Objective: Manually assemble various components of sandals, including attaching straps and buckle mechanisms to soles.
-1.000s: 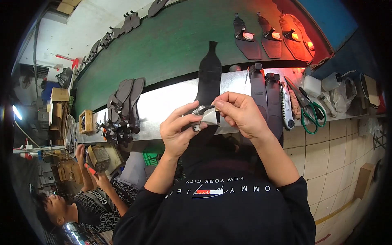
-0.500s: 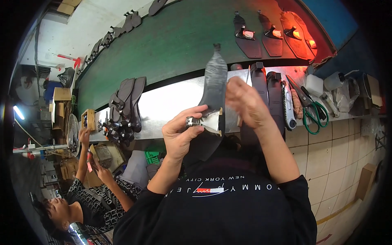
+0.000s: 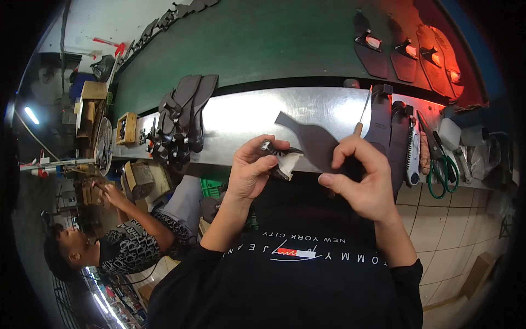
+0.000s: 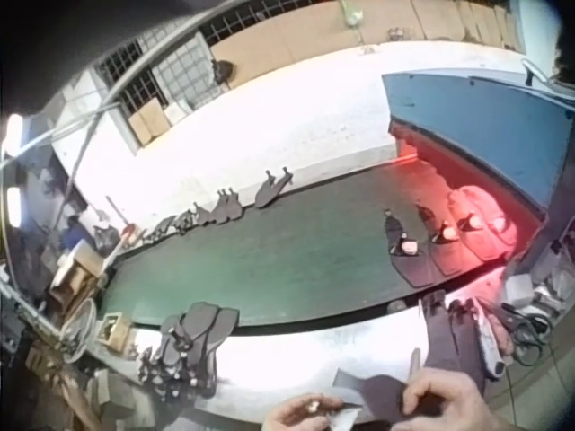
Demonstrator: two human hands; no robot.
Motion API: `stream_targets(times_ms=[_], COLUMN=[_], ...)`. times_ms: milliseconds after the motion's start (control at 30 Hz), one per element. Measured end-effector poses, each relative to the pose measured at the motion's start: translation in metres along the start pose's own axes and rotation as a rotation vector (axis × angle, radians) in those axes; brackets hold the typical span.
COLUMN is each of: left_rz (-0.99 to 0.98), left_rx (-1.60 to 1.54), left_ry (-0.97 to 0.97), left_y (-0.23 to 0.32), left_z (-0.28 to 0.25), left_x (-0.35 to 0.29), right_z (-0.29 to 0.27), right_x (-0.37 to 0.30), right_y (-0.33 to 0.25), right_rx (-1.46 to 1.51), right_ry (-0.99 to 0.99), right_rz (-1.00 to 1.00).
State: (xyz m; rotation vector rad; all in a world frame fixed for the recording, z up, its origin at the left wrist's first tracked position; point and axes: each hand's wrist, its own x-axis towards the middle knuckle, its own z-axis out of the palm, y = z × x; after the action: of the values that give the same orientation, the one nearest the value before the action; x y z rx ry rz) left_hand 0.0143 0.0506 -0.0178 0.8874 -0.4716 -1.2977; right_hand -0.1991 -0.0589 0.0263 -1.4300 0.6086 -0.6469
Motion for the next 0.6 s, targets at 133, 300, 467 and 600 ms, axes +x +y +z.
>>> stream_targets(times_ms=[133, 300, 467, 600], left_rz=[-0.034, 0.018, 0.019, 0.034], left_rx=[0.097, 0.051, 0.023, 0.024], left_ry=[-0.002, -0.021, -0.041, -0.056], left_y=[0.0, 0.002, 0.003, 0.001], left_z=[-0.017, -0.013, -0.011, -0.011], left_x=[-0.004, -0.004, -0.006, -0.007], right_z=[0.019, 0.02, 0.026, 0.026], right_x=[-0.006, -0.012, -0.016, -0.017], right_y=[0.0, 0.006, 0.008, 0.008], right_rx=[-0.234, -0.243, -0.308, -0.328], right_ry=[0.05, -0.023, -0.011, -0.014], right_rz=[-0.173, -0.189, -0.242, -0.254])
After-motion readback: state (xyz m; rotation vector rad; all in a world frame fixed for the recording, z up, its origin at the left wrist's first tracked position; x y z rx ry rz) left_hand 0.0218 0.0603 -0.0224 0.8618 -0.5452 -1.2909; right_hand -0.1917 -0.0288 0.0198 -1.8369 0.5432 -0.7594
